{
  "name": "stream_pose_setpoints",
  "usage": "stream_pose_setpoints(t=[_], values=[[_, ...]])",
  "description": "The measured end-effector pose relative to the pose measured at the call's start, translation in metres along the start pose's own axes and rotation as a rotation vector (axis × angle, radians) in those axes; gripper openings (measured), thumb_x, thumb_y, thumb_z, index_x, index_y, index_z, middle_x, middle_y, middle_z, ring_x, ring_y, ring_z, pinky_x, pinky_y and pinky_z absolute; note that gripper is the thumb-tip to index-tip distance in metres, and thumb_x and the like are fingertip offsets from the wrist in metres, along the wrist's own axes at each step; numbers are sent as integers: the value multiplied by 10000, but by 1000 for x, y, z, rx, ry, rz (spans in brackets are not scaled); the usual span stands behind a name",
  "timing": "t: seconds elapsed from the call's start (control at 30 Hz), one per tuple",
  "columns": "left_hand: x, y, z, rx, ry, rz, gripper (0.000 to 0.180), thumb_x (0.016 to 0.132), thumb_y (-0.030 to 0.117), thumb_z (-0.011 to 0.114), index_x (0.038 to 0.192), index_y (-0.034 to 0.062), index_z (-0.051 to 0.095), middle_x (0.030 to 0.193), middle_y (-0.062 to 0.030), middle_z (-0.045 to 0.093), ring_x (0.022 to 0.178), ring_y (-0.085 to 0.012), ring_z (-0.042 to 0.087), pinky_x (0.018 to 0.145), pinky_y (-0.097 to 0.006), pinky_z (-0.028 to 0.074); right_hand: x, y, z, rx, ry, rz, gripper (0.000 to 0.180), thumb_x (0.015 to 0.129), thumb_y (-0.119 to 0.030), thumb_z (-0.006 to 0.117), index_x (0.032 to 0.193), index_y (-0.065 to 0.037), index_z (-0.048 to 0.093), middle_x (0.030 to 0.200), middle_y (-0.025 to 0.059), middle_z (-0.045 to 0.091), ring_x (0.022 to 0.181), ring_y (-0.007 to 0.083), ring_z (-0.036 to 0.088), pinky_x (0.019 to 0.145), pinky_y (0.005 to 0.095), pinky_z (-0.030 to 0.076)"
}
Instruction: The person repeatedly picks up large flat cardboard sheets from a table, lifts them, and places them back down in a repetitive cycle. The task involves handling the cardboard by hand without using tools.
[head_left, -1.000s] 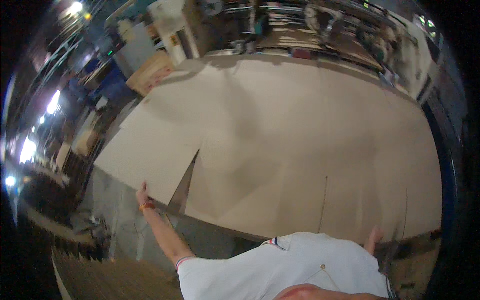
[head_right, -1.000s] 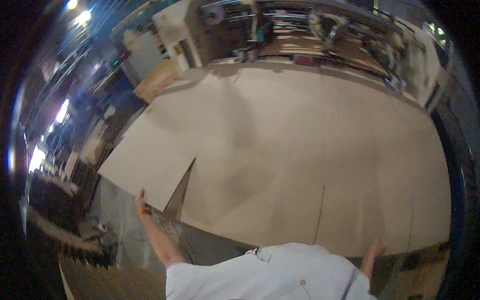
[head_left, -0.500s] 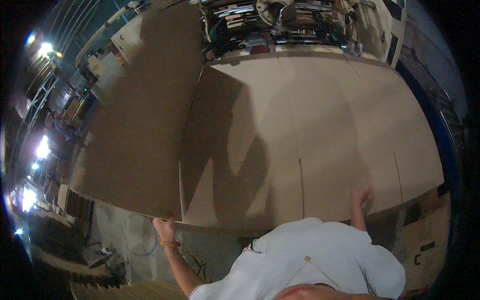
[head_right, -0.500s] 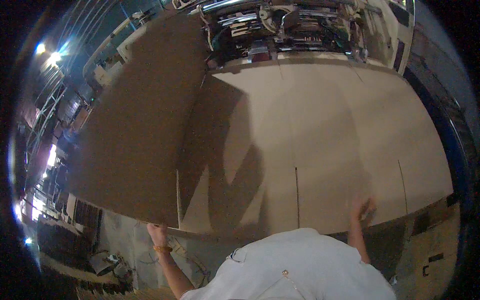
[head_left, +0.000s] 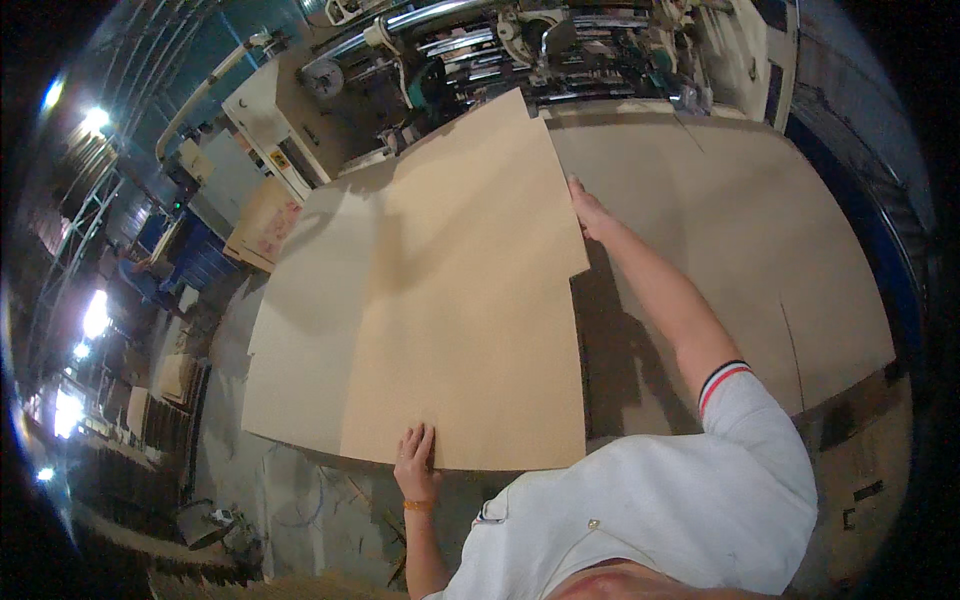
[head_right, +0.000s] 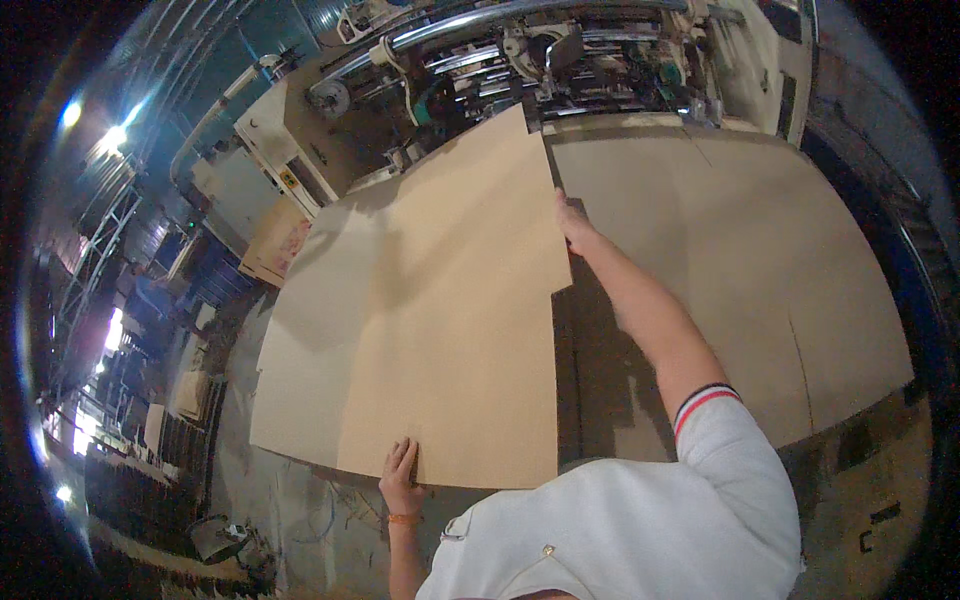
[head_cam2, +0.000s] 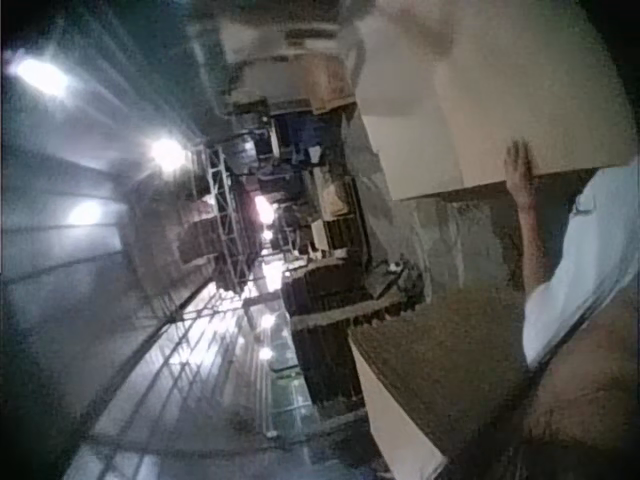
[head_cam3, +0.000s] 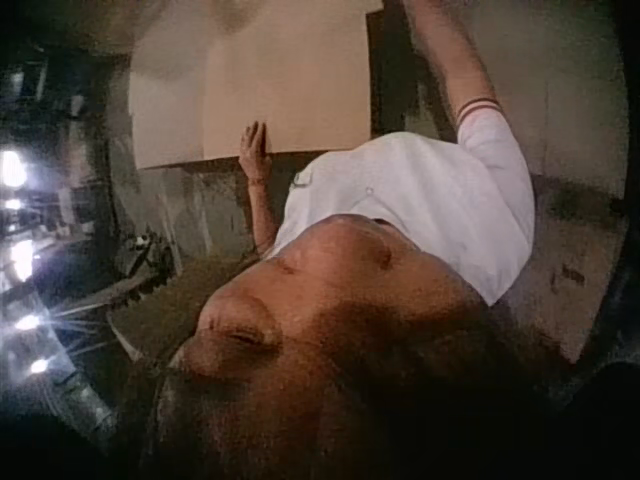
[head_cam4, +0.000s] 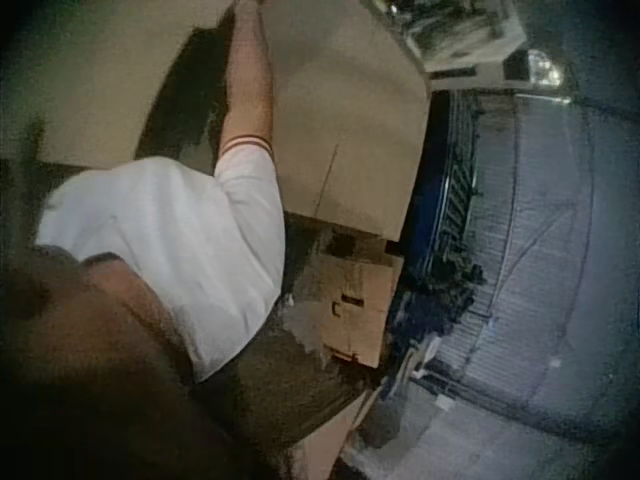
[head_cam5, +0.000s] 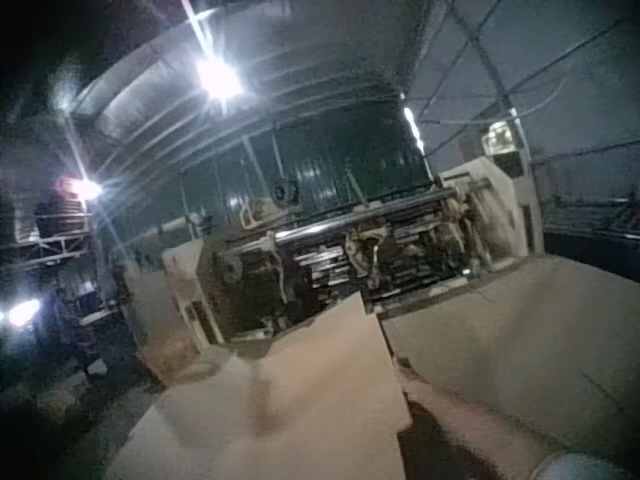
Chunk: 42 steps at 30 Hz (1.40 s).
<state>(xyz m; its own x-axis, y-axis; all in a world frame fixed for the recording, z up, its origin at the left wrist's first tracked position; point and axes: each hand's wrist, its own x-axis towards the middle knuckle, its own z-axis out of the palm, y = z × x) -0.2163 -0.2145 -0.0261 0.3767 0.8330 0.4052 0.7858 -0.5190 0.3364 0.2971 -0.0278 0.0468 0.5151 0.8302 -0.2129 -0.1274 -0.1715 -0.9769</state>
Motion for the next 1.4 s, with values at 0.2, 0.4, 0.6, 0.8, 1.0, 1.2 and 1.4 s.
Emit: stream_pose_setpoints(t=[0.2, 0.4, 0.6, 0.8, 1.0, 1.2, 1.4], values=[[12, -10, 13, -143, 255, -83, 336, 759, 10, 609, 1081, 66, 687, 1151, -122, 660, 1126, -328, 597, 1036, -442, 401, 90, 49, 23, 9, 95, 104, 728, 918, -607, 415, 1350, -23, 462, 1276, 159, 559, 1190, 305, 515, 1027, 441, 368], [29, -21, -7, -299, 306, -192, 266, 799, 57, 624, 1052, 11, 690, 1104, -158, 677, 1080, -288, 634, 949, -388, 484, 36, 26, 81, 387, 46, 96, 756, 862, -639, 526, 1284, -12, 529, 1207, 130, 592, 1114, 243, 531, 934, 398, 423], [28, -53, -25, -477, 334, -239, 286, 854, 45, 591, 1114, -61, 644, 1137, -181, 652, 1026, -268, 642, 903, -375, 512, -18, 45, -6, 318, -373, -167, 476, 939, -530, 479, 984, -87, 650, 970, 77, 667, 763, 206, 653, 661, 382, 546], [35, -141, -60, -218, 447, -185, 284, 829, 45, 585, 1092, -42, 647, 1057, -173, 665, 915, -249, 635, 800, -364, 516, -166, 266, -304, -1200, 1108, 155, 552, 869, -425, 572, 1285, -67, 516, 1231, 193, 544, 1057, 322, 548, 856, 478, 459], [71, -167, -114, -700, 571, -401, 332, 821, 79, 665, 1123, -40, 596, 1065, -120, 625, 925, -237, 572, 813, -375, 480, -316, 386, -475, -848, 1337, 269, 748, 817, -493, 616, 1323, 36, 457, 1349, 275, 447, 1207, 402, 460, 988, 518, 381], [120, -196, -178, -448, 512, -290, 318, 817, 94, 649, 1106, -31, 599, 1061, -107, 621, 904, -198, 571, 783, -337, 479, -292, 401, -487, -1023, 1189, 563, 597, 845, -400, 606, 1267, 12, 515, 1255, 226, 547, 1118, 371, 547, 941, 472, 437], [183, -204, -252, 90, 416, -99, 181, 806, 114, 636, 931, -13, 667, 848, -66, 678, 755, -168, 601, 698, -318, 483, -336, 416, -551, -1316, 964, 365, 408, 882, -344, 565, 1145, -35, 608, 1135, 157, 637, 938, 350, 645, 778, 487, 518]])
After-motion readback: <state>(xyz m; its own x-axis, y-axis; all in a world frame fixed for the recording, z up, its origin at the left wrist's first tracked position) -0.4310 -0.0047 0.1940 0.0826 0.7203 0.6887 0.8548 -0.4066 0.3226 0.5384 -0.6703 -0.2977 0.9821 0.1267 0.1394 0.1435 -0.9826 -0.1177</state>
